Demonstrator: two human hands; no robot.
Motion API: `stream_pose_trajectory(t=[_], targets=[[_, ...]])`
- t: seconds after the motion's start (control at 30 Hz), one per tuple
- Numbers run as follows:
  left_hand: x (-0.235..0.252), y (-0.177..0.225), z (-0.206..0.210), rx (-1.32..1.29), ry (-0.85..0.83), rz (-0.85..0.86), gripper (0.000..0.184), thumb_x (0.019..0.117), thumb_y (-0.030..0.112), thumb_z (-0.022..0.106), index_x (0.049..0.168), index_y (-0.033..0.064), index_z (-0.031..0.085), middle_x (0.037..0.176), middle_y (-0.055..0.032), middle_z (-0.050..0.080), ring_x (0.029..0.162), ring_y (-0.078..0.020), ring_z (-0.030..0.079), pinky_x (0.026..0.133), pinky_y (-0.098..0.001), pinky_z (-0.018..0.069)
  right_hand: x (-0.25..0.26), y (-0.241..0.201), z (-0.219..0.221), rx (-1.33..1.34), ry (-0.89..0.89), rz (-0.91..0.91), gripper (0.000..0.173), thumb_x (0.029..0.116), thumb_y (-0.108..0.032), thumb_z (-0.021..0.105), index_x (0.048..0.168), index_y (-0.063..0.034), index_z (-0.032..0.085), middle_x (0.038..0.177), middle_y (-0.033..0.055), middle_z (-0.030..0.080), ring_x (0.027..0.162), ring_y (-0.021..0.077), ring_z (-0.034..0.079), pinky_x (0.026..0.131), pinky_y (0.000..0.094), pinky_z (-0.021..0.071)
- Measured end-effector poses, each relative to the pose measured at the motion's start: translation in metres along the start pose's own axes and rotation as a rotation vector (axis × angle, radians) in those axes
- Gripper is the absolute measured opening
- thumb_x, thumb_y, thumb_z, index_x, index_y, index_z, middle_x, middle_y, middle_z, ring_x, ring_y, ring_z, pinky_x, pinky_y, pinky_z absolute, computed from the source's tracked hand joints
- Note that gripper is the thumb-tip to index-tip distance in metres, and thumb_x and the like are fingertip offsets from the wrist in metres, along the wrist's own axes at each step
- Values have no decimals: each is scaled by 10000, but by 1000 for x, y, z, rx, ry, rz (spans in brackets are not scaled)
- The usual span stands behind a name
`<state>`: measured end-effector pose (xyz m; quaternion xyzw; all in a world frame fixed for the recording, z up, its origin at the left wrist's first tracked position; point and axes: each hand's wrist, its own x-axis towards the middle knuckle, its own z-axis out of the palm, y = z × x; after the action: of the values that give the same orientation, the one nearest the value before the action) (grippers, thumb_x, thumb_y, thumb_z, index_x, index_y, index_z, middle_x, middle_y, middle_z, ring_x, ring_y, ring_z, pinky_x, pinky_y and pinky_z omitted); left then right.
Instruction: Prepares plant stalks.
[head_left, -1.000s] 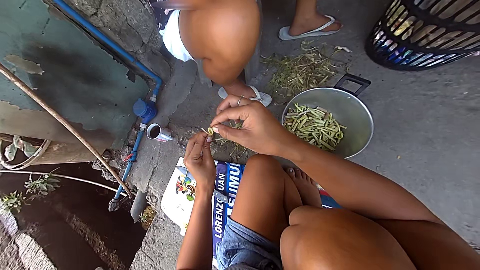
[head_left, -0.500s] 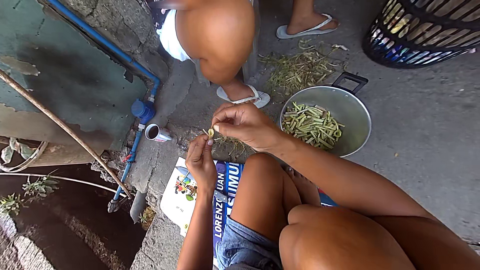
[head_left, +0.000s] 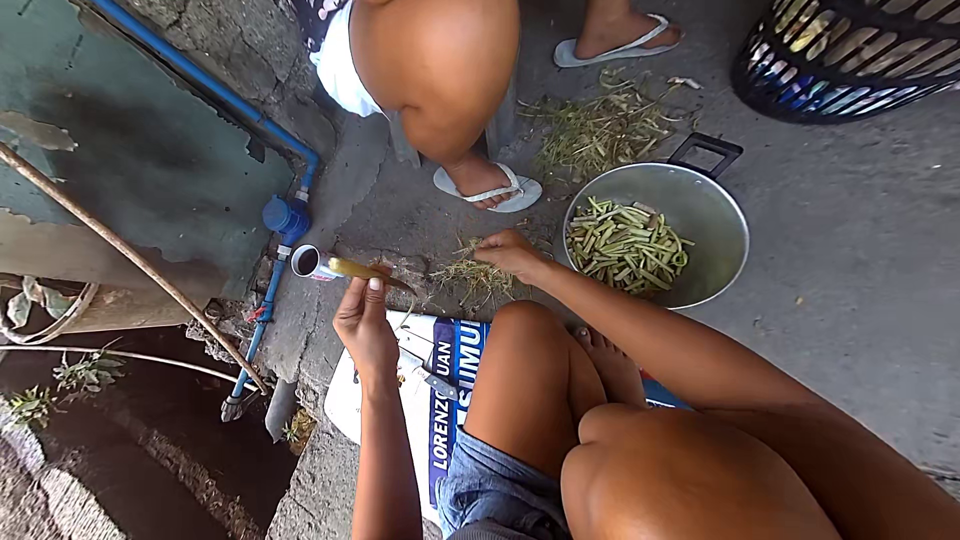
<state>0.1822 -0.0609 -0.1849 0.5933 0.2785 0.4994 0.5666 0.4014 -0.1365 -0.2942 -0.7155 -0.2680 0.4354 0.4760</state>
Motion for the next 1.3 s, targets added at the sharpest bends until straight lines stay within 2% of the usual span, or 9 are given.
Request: stream_pose_trajectory(t=[0.13, 0.27, 0.4, 0.47, 0.53, 0.6, 0.7, 0.87, 1.3], targets=[[8, 6, -11, -102, 48, -29, 319, 1030, -54, 426, 1044, 66, 722, 983, -6, 763, 928, -92, 722, 886, -266, 592, 18, 29, -23, -258, 60, 242, 316, 984, -216, 676, 1055, 90, 704, 1072, 304, 670, 1044, 444, 639, 907, 657, 472], [10, 4, -14, -148, 45, -51, 324, 1033, -58, 419, 1064, 67, 716, 985, -5, 764, 920, -83, 722, 879, -254, 593, 24, 33, -32, -302, 73, 247, 274, 1004, -185, 640, 1109, 55, 719, 1117, 291, 678, 1093, 447, 635, 935, 654, 467], [8, -2, -7, -146, 0, -86, 327, 1019, -61, 439, 1035, 73, 737, 1005, -13, 763, 940, -89, 716, 892, -259, 586, 7, -20, -33, -322, 97, -41, 290, 1009, -110, 590, 1238, 25, 705, 1253, 282, 642, 1192, 430, 609, 1014, 628, 459], [6, -5, -2, -131, -19, -96, 326, 1013, -65, 449, 1041, 70, 745, 1013, -12, 766, 941, -88, 717, 884, -259, 587, -14, -58, -28, -289, 182, -280, 270, 1004, -134, 612, 1197, 16, 727, 1235, 274, 632, 1134, 404, 621, 975, 582, 488], [4, -7, 3, -114, -50, -99, 316, 1005, -60, 470, 1048, 74, 753, 1010, -8, 767, 946, -95, 717, 892, -273, 585, -39, -94, -21, -214, 235, -526, 209, 989, -155, 634, 1087, -24, 765, 1102, 188, 680, 977, 275, 651, 868, 449, 534], [2, -8, 8, -92, -93, -93, 296, 996, -51, 494, 1052, 73, 758, 1013, -11, 761, 959, -107, 711, 900, -289, 582, -61, -126, -13, -113, 201, -732, 171, 974, -148, 643, 1028, -47, 771, 1020, 99, 664, 859, 127, 608, 756, 275, 515], [-2, -9, 14, -55, -175, -66, 263, 996, -19, 540, 1049, 86, 775, 1022, -4, 761, 964, -97, 704, 902, -294, 577, -84, -155, -3, -33, 80, -922, 148, 960, -143, 661, 992, -62, 782, 1009, 55, 665, 852, 53, 599, 740, 192, 502], [-8, -10, 20, 6, -223, -21, 215, 980, -5, 600, 1029, 89, 787, 995, 27, 752, 919, -62, 698, 874, -279, 586, -100, -162, 2, -160, 49, -969, 127, 939, -137, 692, 973, -90, 804, 1016, 48, 667, 983, 135, 603, 845, 294, 501], [-10, -9, 22, 137, -216, 80, 182, 972, -4, 619, 1003, 71, 781, 996, 49, 738, 922, -34, 683, 860, -246, 577, -108, -154, -3, -243, 122, -1018, 94, 884, -130, 709, 886, -111, 801, 977, 32, 659, 947, 130, 593, 799, 270, 488]])
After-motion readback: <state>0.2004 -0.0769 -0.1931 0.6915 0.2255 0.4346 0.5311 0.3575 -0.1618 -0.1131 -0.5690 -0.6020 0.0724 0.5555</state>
